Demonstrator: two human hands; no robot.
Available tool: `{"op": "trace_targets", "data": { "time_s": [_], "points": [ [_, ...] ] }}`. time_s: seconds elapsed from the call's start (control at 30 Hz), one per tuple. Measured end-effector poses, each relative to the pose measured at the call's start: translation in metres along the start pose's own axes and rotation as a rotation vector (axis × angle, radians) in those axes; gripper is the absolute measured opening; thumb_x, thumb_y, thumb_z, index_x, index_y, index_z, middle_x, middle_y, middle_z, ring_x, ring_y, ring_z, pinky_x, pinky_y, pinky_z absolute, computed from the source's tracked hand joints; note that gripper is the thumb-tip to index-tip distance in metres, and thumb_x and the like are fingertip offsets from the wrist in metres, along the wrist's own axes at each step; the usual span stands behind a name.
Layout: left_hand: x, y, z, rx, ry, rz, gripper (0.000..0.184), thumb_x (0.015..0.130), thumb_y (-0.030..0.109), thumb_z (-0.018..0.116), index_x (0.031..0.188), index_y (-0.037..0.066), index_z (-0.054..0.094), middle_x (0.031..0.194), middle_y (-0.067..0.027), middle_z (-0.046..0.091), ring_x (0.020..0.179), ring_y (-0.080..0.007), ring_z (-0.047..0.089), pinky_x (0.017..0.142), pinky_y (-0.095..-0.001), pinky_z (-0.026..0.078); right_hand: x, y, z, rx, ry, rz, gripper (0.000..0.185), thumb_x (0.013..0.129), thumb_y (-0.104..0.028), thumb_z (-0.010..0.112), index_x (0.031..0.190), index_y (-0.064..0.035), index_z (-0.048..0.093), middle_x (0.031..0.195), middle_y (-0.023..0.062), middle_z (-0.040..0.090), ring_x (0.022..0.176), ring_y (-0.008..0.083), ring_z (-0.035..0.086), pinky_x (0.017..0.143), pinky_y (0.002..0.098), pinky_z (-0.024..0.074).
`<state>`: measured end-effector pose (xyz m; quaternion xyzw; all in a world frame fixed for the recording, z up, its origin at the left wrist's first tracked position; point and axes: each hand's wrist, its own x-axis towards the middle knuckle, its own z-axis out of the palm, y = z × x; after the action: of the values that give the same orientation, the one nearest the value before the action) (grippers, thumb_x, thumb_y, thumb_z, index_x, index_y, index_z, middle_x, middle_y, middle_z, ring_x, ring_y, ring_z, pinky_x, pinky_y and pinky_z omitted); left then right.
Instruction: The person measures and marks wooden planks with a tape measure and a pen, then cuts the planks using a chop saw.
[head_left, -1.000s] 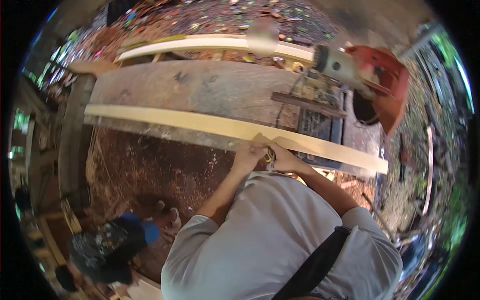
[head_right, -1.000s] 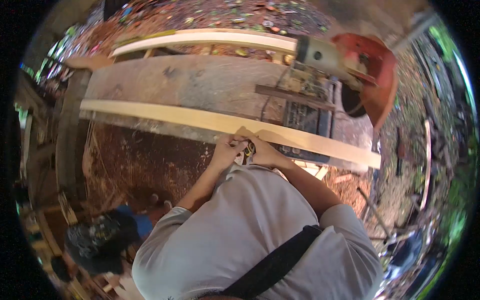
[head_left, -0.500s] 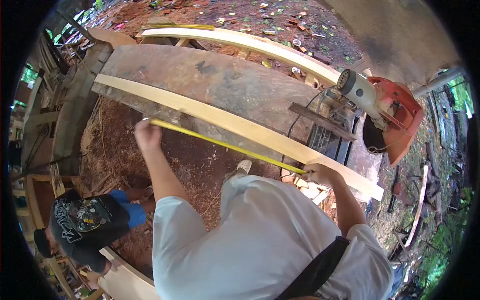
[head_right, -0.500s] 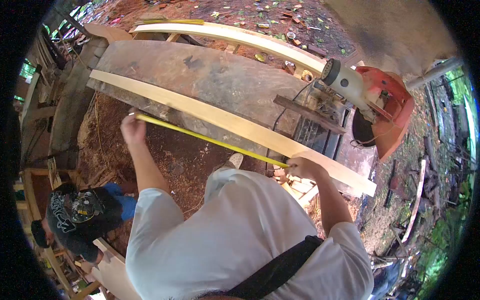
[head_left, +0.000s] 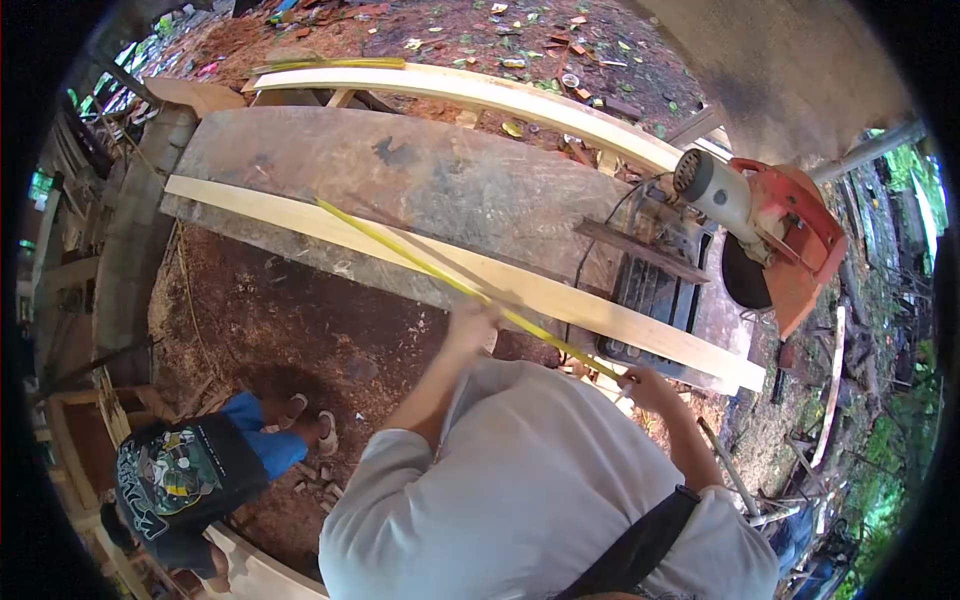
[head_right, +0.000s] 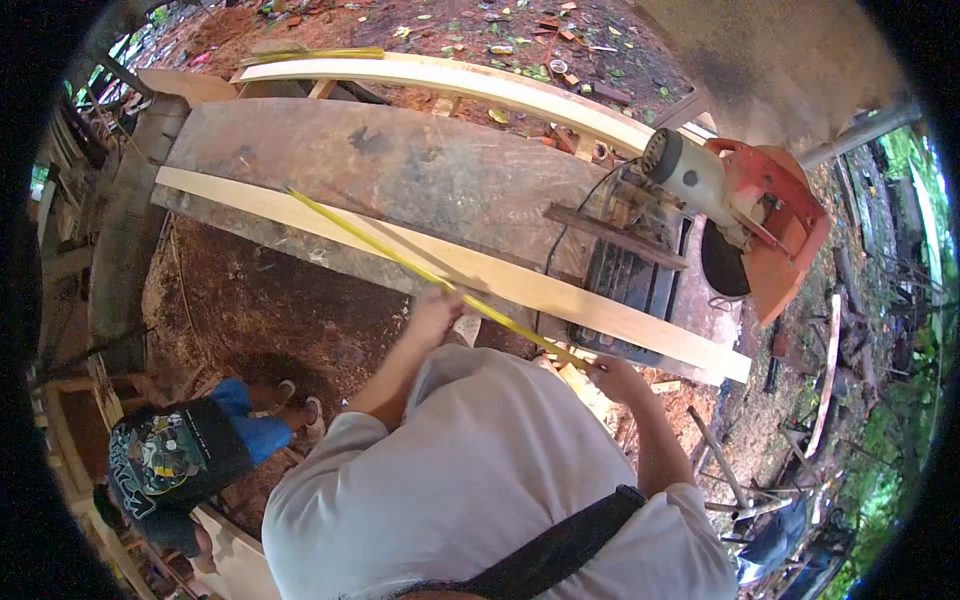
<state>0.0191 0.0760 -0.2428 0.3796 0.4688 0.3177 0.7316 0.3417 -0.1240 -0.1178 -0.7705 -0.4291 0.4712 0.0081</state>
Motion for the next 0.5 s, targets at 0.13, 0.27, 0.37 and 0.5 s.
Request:
{"op": "trace_targets", "data": {
  "time_s": [0.13, 0.27, 0.37, 0.5],
  "points": [
    [0.022, 0.137, -0.115, 0.362, 0.406, 0.063, 0.019, 0.095, 0.019, 0.064, 0.099, 0.000, 0.065, 0.082, -0.0074, 0.066, 0.069, -0.0161, 0.060, 0.060, -0.0338, 0.048, -0.039, 0.050, -0.035, -0.085, -0.178, 0.255, 0.036, 0.092, -0.036, 0.065, 0.107, -0.0028, 0.071, 0.087, 0.0174, 0.072, 0.078, 0.0235, 0.067, 0.072, 0.0396, 0.0521],
    [0.079, 0.175, -0.274, -0.149, 0.600, 0.255, 0.013, 0.094, 0.007, 0.064, 0.101, -0.005, 0.066, 0.082, -0.0067, 0.064, 0.062, -0.0168, 0.058, 0.054, -0.0312, 0.046, -0.073, 0.134, -0.039, -0.040, -0.010, 0.290, 0.023, 0.093, -0.029, 0.070, 0.097, -0.0077, 0.076, 0.073, 0.0034, 0.065, 0.071, 0.0112, 0.053, 0.065, 0.0342, 0.0456],
    [0.088, 0.202, -0.329, -0.227, 0.714, 0.289, 0.012, 0.095, 0.005, 0.062, 0.097, -0.006, 0.066, 0.084, -0.0116, 0.063, 0.069, -0.0196, 0.060, 0.055, -0.0351, 0.048, -0.064, 0.163, -0.030, 0.037, 0.036, 0.118, 0.023, 0.090, -0.026, 0.074, 0.097, -0.0044, 0.075, 0.074, 0.0037, 0.065, 0.071, 0.0117, 0.054, 0.064, 0.0341, 0.0459],
    [0.094, 0.210, -0.355, -0.203, 0.781, 0.226, 0.015, 0.094, 0.008, 0.061, 0.101, -0.006, 0.061, 0.088, -0.0121, 0.063, 0.073, -0.0227, 0.062, 0.056, -0.0368, 0.050, -0.029, 0.059, -0.021, -0.030, 0.001, 0.082, 0.020, 0.092, -0.025, 0.070, 0.097, -0.0066, 0.074, 0.073, 0.0057, 0.065, 0.064, 0.0129, 0.058, 0.060, 0.0352, 0.0474]
  ]
}}
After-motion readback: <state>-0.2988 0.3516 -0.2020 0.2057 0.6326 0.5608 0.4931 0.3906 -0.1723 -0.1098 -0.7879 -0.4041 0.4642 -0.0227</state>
